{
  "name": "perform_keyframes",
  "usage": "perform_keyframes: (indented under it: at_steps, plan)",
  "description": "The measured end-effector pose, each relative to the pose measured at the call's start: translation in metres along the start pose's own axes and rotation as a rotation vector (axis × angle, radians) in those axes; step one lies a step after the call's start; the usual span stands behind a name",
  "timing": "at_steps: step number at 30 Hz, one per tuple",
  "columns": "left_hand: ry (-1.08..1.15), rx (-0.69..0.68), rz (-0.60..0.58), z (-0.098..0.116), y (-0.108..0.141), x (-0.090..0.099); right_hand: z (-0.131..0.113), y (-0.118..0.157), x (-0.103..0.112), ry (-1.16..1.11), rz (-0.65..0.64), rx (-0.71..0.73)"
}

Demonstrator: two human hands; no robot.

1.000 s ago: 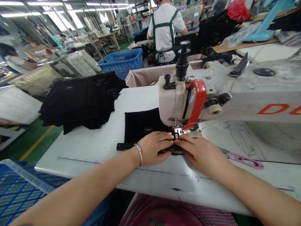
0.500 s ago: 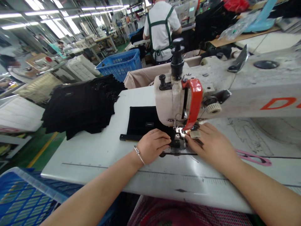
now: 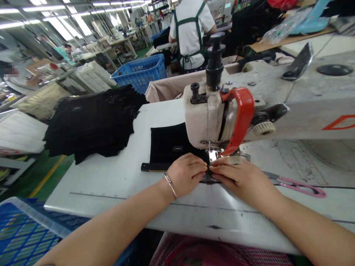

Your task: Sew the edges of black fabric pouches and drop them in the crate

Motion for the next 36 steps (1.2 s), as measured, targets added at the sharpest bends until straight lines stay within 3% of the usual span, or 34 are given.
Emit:
perform_keyframes:
  at_steps: [8,17,36]
  plan:
    - [-0.070,-0.012,-0.028,-0.016,-0.012,-0.001,0.005,-0.007,0.000,0.059,0.050,0.018]
    - [-0.128,0.002,0.057,-0.026,-0.017,-0.007,0.013,-0.011,-0.002,0.216,0.072,-0.022]
    - [-0.150,0.186,0.047,-0.031,-0.013,-0.013,0.016,-0.012,-0.010,0.168,0.062,-0.108]
Point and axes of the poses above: each hand's wrist, its own y-axis away from the middle knuckle, its own x-axis out of the back of the hand, z = x × y, the point moved 3 cm from there along -y, towards the middle knuckle, and after that the axes turned 6 degrees about z, right-handed, at the moved point
